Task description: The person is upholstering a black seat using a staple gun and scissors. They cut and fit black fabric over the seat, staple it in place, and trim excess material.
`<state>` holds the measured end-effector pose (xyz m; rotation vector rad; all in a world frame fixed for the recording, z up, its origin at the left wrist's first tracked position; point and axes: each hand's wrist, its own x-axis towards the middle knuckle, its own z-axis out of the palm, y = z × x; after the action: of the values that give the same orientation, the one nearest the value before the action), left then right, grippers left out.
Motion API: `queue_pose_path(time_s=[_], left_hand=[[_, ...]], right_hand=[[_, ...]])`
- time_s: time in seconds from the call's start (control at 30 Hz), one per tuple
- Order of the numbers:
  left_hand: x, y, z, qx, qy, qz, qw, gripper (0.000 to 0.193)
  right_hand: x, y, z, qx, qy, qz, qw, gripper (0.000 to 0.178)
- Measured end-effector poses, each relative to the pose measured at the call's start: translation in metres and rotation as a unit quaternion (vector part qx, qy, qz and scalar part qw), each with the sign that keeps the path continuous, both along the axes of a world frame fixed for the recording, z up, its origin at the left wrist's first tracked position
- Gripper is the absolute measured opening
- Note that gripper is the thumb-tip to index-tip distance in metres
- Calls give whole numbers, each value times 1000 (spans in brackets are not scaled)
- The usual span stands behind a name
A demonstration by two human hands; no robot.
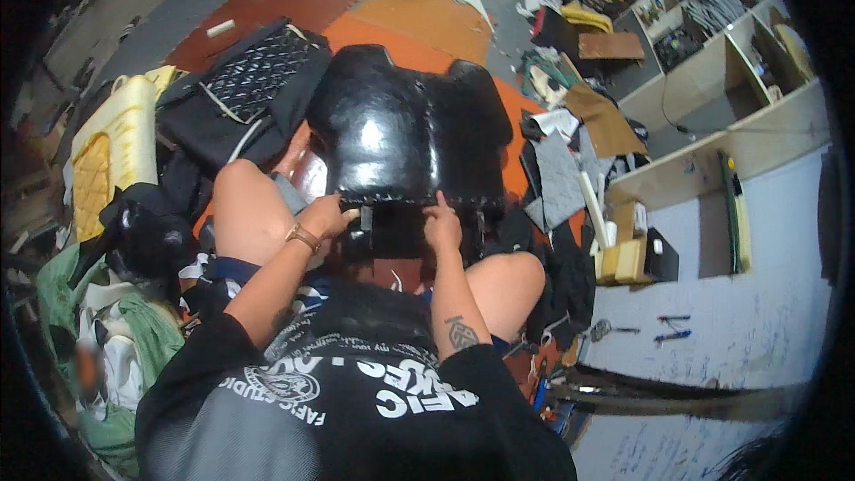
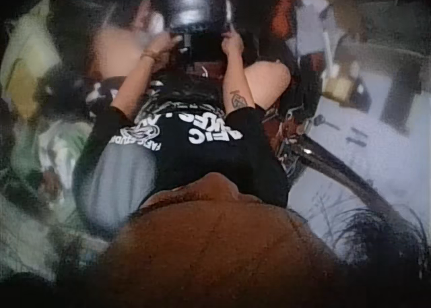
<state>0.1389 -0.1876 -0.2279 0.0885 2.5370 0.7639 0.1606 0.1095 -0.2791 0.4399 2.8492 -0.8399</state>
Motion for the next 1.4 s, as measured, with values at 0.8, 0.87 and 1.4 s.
queue_pose_path(time_s=[0.8,0.87,1.4], left_hand=[[-127,-305,-132,229,76,679,694,61],[-153,-295,-133,184,147,646,726,62],[-290,-164,6,175,178,497,831,62]], right_hand=[[-118,-46,49,243,-427,97,865,174],[-123,-48,38,268,-443,106,849,177],[-123,-21,22,272,-428,158,847,178]])
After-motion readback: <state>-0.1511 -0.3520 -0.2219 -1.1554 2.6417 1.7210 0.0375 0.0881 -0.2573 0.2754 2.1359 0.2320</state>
